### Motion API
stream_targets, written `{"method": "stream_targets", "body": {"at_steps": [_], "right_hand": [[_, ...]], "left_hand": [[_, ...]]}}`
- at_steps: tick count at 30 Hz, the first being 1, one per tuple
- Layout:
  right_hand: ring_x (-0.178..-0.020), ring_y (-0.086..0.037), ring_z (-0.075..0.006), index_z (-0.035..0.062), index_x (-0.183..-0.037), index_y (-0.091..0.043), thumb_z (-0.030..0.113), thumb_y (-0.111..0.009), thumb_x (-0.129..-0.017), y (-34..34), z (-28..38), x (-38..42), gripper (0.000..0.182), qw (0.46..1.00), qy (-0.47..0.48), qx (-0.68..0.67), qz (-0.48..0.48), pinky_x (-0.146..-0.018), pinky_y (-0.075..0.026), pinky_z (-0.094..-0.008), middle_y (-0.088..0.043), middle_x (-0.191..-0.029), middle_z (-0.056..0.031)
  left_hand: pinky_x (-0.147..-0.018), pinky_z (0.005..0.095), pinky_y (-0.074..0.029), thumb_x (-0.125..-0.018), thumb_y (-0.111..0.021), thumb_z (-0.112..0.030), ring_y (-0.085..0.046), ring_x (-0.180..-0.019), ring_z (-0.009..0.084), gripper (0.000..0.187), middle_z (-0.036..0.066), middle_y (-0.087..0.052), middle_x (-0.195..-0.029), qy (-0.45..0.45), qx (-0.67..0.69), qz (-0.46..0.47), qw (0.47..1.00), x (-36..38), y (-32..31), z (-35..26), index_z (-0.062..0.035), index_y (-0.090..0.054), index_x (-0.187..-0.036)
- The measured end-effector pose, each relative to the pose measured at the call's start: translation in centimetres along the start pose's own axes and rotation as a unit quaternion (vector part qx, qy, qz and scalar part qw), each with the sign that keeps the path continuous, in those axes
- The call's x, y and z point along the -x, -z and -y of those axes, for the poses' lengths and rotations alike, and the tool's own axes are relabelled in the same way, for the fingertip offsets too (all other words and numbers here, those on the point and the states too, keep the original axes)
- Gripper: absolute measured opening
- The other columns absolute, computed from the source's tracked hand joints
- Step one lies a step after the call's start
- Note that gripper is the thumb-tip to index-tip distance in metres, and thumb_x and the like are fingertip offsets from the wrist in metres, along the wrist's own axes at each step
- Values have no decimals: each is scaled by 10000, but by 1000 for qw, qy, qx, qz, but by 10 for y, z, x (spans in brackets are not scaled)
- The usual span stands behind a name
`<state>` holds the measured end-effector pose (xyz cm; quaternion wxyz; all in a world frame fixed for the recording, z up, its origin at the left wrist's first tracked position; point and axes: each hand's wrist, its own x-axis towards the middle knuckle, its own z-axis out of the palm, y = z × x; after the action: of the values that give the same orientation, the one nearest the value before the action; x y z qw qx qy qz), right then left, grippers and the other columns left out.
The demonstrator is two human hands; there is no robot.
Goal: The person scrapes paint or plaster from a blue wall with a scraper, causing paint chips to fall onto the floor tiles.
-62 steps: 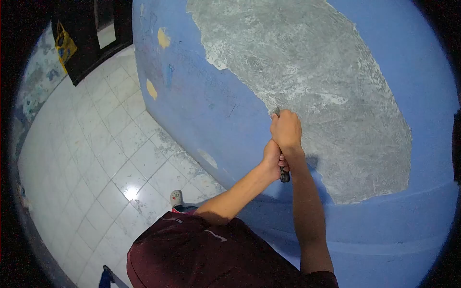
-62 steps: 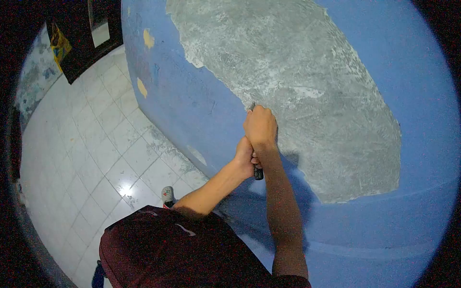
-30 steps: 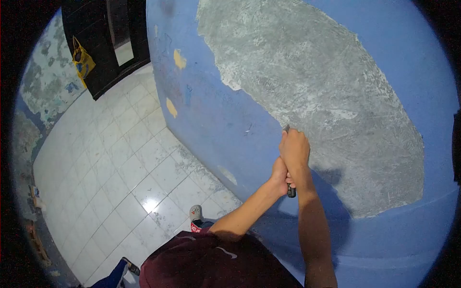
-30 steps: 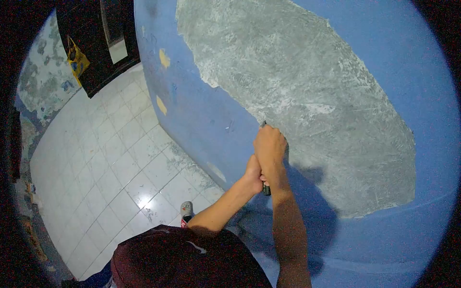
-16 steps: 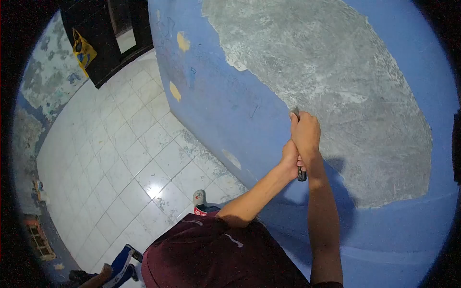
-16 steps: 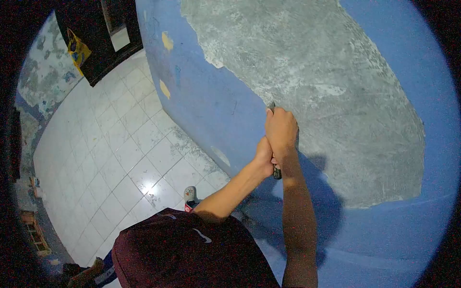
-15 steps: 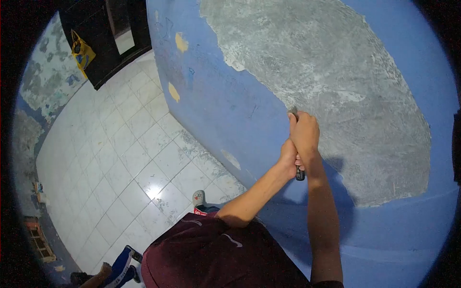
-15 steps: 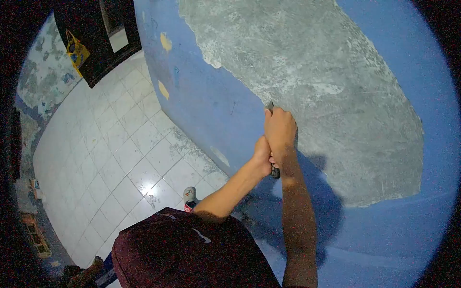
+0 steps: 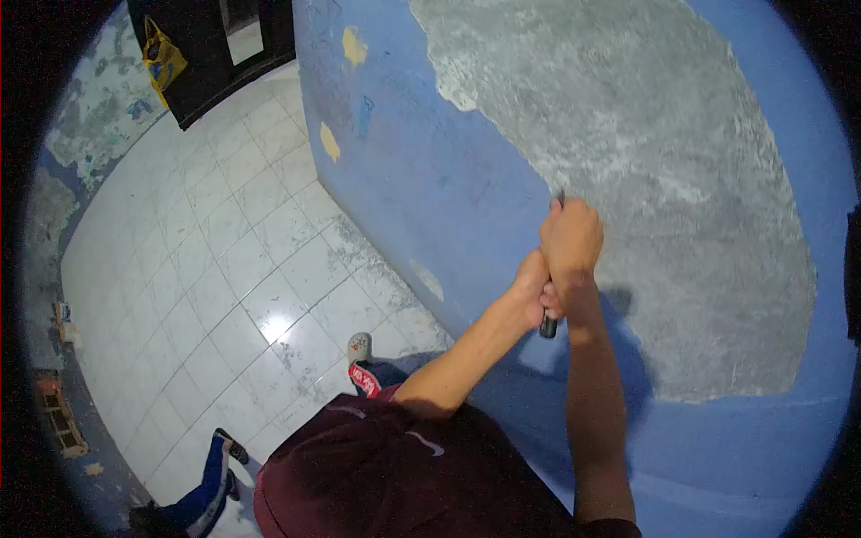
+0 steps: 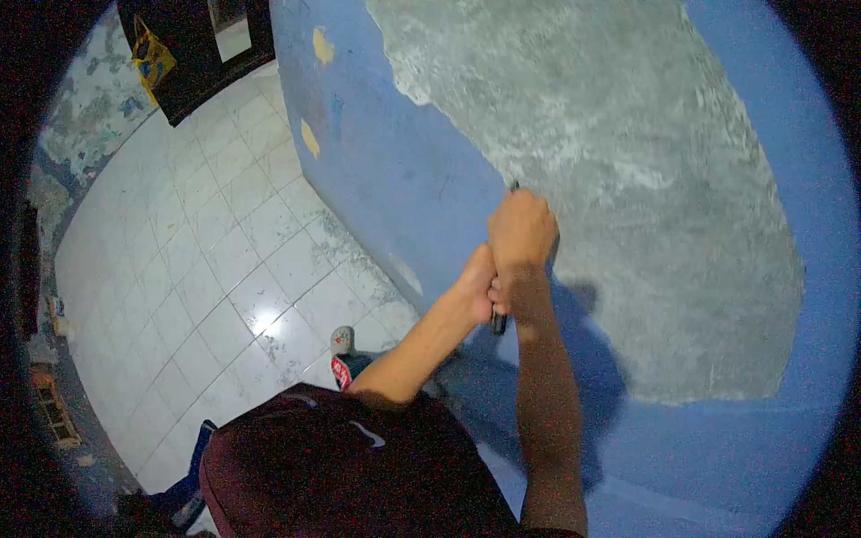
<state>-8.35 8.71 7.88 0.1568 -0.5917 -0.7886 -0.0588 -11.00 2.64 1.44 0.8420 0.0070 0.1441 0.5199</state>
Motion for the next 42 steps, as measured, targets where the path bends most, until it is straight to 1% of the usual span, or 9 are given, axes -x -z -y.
{"method": "stream_targets", "body": {"at_steps": [5, 12, 18, 20, 29, 33, 35, 38, 42], "right_hand": [[-785, -658, -454, -68, -817, -670, 215, -581, -921, 12, -10, 3, 314, 997, 55, -52, 16, -712, -517, -496, -656, -793, -290], [-777, -658, -458, -72, -814, -667, 214, -587, -919, 13, -24, 0, 315, 996, 83, -35, 8, -707, -516, -503, -657, -799, -293], [-804, -658, -465, -80, -822, -666, 202, -587, -914, 17, -7, -3, 307, 996, 79, -28, 23, -720, -519, -511, -655, -826, -307], [-806, -658, -465, -83, -834, -665, 203, -585, -919, 18, -4, -2, 309, 997, 67, -16, 32, -726, -520, -511, -656, -830, -304], [-824, -681, -428, -37, -864, -688, 210, -589, -931, 25, 1, -1, 274, 999, 25, 4, 46, -723, -546, -484, -673, -838, -272], [-789, -642, -449, -36, -856, -662, 240, -618, -908, 14, -7, 0, 284, 998, 0, -12, 62, -707, -512, -504, -642, -814, -262], [-736, -622, -426, -8, -813, -635, 211, -647, -876, -2, -11, 2, 228, 993, 100, 9, -70, -662, -501, -492, -614, -748, -226], [-682, -596, -394, 25, -758, -598, 189, -678, -843, -18, -11, 1, 202, 985, 125, 37, -115, -625, -486, -479, -583, -701, -195], [-663, -585, -372, 43, -743, -585, 186, -695, -828, -22, -11, 0, 199, 977, 148, 52, -145, -612, -483, -460, -567, -684, -175]], "left_hand": [[-298, 259, -190, -988, -350, -369, -275, -306, 86, 410, -51, -353, -443, -90, 75, 76, 990, -10, -11, 16, -140, -493, -679], [-299, 267, -229, -996, -346, -339, -271, -313, 94, 411, -38, -340, -440, -103, 76, 99, 987, -16, -17, 25, -132, -468, -663], [-292, 264, -226, -1009, -307, -374, -249, -309, 79, 459, -46, -308, -435, -83, 46, 78, 992, 0, -17, 6, -128, -455, -651], [-291, 267, -224, -1006, -314, -375, -244, -307, 79, 457, -48, -307, -436, -23, 40, 98, 994, -3, -7, 3, -133, -453, -643], [-288, 268, -216, -1003, -312, -379, -260, -317, 77, 435, -58, -324, -448, -55, 49, 36, 997, 8, -31, 6, -138, -467, -676], [-287, 269, -216, -999, -319, -392, -266, -311, 74, 428, -60, -334, -451, -5, 72, 59, 996, 3, -23, 6, -137, -473, -691], [-292, 263, -203, -991, -326, -416, -273, -305, 73, 426, -61, -353, -452, -37, 38, 24, 998, 7, -28, 0, -142, -481, -705], [-299, 253, -184, -985, -331, -440, -276, -297, 77, 428, -61, -370, -455, 24, 83, 26, 996, 0, -12, -5, -150, -486, -710], [-313, 243, -176, -980, -328, -459, -278, -301, 81, 433, -60, -367, -451, 22, 109, -16, 994, 8, -23, -6, -158, -490, -714]]}}
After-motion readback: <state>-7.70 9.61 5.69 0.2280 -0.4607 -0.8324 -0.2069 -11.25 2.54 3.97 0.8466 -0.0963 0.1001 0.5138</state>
